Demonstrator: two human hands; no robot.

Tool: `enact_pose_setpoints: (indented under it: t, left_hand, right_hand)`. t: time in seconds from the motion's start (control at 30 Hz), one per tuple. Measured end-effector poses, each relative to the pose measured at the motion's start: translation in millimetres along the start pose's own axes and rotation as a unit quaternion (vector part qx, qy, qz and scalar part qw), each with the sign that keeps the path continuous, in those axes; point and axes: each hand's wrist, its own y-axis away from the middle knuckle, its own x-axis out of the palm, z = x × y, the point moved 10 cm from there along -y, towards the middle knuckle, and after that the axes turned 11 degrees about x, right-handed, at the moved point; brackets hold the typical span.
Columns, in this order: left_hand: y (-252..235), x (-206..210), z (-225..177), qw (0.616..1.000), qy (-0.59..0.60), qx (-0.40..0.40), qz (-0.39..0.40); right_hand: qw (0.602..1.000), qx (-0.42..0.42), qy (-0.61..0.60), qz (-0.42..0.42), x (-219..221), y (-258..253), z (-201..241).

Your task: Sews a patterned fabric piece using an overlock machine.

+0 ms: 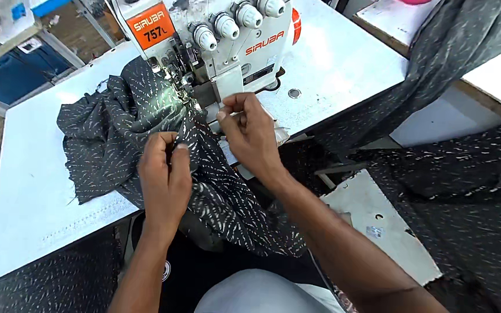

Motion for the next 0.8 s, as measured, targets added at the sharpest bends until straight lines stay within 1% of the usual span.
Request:
enact_pose_setpoints:
  t: [0.03, 0.07, 0.1, 0.17, 0.27, 0.33, 0.4, 0.5, 0.57, 0.7, 0.73, 0.8]
  left_hand:
    - [-7, -3, -7, 0.995, -0.095, 0.025, 0.014]
    - [-14, -5, -11, 0.985, -0.166, 0.032, 0.023]
    - [-22, -6, -14, 0.977, -0.21, 0.03, 0.032]
    - [-38, -6, -19, 0.966, -0.252, 0.017, 0.054]
    - [-51, -1, -19, 0.958, -0.268, 0.013, 0.098]
    - [-54, 3, -19, 0.953, -0.278, 0.017, 0.118]
    - [-59, 3, -19, 0.953, -0.28, 0.033, 0.111]
    - [-65, 0, -21, 0.96, -0.258, 0.061, 0.085]
    - [-68, 3, -24, 0.963, -0.245, 0.072, 0.093]
    - [-69, 8, -28, 0.959, -0.245, 0.085, 0.118]
    - [-67, 7, -26, 0.962, -0.233, 0.084, 0.119]
    - [-62, 4, -17, 0.973, -0.186, 0.077, 0.111]
  right_hand:
    - [1.0, -0.015, 0.005, -0.003, 2, 9, 1]
    - [1.0, -0.024, 0.013, 0.007, 6, 15, 2]
    - [0.999, -0.022, 0.015, 0.033, 13, 17, 1]
    - [0.995, 0.023, -0.02, 0.1, 26, 15, -7]
    - [0.967, 0.095, -0.146, 0.185, 41, 15, -11]
    - [0.956, 0.1, -0.187, 0.204, 47, 19, -9]
    - [0.961, 0.075, -0.177, 0.2, 48, 21, -4]
    - [0.975, 0.014, -0.119, 0.189, 52, 24, 6]
    - [0.976, -0.015, -0.09, 0.195, 61, 25, 13]
    - [0.969, -0.013, -0.095, 0.228, 82, 22, 18]
    - [0.968, -0.011, -0.092, 0.231, 81, 24, 18]
    - [0.975, -0.004, -0.086, 0.204, 68, 31, 11]
